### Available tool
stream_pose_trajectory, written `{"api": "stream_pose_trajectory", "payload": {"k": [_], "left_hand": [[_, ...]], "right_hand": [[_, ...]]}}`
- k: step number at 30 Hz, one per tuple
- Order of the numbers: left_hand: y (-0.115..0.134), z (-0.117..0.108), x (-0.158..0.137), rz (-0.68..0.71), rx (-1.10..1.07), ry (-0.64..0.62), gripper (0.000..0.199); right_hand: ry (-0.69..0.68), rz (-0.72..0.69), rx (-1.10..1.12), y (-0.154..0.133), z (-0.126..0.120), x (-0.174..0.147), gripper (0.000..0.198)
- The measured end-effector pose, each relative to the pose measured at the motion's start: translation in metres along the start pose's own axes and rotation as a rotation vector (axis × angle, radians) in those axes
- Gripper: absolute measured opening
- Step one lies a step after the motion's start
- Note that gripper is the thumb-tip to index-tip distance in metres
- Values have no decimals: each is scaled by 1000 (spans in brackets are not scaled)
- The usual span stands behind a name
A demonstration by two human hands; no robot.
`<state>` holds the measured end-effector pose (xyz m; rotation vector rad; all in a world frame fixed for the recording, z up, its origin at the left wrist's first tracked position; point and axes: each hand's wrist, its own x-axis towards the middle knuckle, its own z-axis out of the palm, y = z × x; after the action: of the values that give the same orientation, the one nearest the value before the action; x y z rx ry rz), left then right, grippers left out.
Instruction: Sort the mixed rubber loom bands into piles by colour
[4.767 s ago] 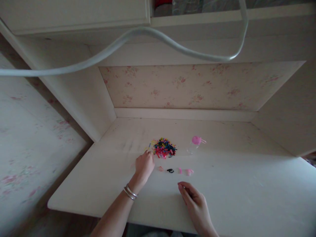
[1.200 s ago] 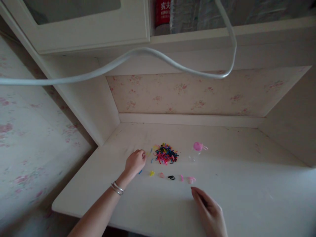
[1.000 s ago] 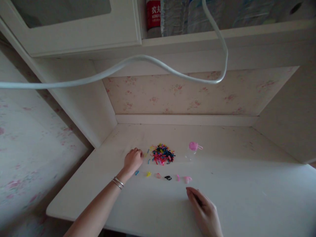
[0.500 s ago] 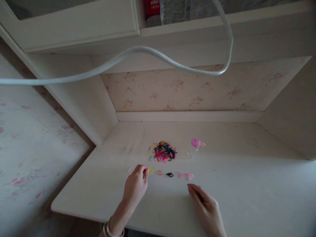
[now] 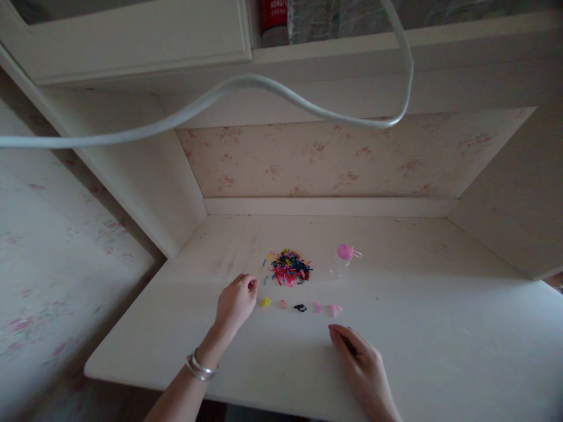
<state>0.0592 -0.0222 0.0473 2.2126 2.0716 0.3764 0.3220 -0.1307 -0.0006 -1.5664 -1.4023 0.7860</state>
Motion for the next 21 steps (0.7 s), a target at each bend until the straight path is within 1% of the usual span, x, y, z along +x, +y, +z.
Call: {"api": "stream_pose_trajectory", "payload": {"k": [4, 6, 9, 13, 16, 21], "left_hand": [[-2, 4, 35, 16, 30, -26, 21], [0, 10, 45, 21, 46, -34, 20], [3, 18, 51, 25, 68, -43, 21], [2, 21, 51, 28, 85, -62, 25], [1, 16, 47, 41, 86, -87, 21], [6, 1, 20, 89, 56, -84, 18]], "right_hand": [[2, -15, 8, -2, -1, 2, 33], [16, -15, 11, -3, -2, 1, 34], [25, -12, 14, -5, -3, -1, 35], [15, -15, 22, -6, -2, -1, 36], [8, -19, 27, -5, -1, 0, 36], [15, -22, 30, -4, -1, 1, 37]]}}
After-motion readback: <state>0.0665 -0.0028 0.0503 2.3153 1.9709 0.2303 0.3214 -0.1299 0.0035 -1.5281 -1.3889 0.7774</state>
